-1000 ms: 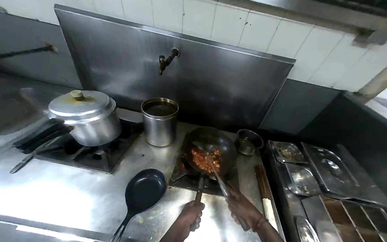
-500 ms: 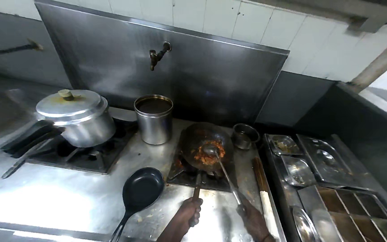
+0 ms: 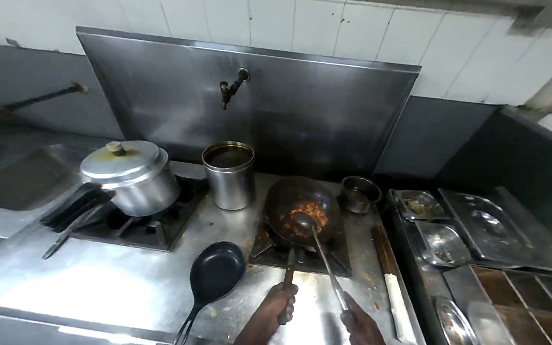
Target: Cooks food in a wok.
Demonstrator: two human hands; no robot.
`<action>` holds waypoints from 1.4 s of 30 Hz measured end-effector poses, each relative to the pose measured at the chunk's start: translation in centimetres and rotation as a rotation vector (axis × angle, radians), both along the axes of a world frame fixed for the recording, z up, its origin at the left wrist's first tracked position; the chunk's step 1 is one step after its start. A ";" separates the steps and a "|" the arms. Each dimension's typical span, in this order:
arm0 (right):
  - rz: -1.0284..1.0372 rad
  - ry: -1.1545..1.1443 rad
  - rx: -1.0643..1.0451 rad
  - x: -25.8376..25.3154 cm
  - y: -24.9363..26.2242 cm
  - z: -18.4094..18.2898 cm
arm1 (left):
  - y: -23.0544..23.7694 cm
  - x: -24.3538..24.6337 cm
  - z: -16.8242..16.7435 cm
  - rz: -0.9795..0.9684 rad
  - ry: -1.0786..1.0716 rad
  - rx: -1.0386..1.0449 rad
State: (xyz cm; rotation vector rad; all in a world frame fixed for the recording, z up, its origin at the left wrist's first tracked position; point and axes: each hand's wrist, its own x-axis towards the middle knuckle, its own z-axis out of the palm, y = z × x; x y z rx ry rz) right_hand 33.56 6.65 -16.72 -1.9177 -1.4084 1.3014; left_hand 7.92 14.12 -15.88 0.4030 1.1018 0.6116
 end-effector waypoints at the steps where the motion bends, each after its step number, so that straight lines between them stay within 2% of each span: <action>1: -0.007 0.043 -0.006 -0.3 0.7 0.7 | 0.0 -0.1 0.0 0.002 -0.002 -0.002; 7: 0.040 0.309 -0.104 -3.7 6.5 3.7 | 0.3 -0.6 0.0 -0.020 -0.006 0.002; 10: 0.121 0.254 -0.134 -4.0 5.7 3.3 | 0.4 -0.9 0.0 -0.027 0.006 0.016; 13: 0.233 0.020 -0.082 0.2 3.0 3.2 | 0.6 -1.3 0.1 -0.044 0.012 0.027; 17: 0.342 -0.491 -0.084 6.6 1.7 7.1 | 0.6 -1.4 0.3 -0.067 0.038 0.013; 19: 0.342 -0.721 -0.119 7.4 1.9 8.5 | 0.6 -1.2 0.5 -0.069 0.040 0.015; 21: 0.330 -0.799 -0.149 6.7 1.9 8.3 | 0.5 -1.0 0.4 -0.061 0.034 0.017; 27: 0.132 -0.380 -0.096 0.5 -1.0 2.2 | 0.4 -0.5 0.0 -0.050 0.050 0.024; 30: 0.072 -0.305 -0.072 -1.5 -2.1 0.2 | 0.3 -0.6 -0.2 -0.031 0.037 0.019; 36: 0.147 -0.418 -0.148 1.3 -1.4 0.7 | 0.2 -0.4 0.1 -0.027 0.060 0.016; 42: 0.130 -0.300 -0.133 0.9 -1.6 0.7 | 0.0 -0.4 0.0 -0.008 0.044 0.025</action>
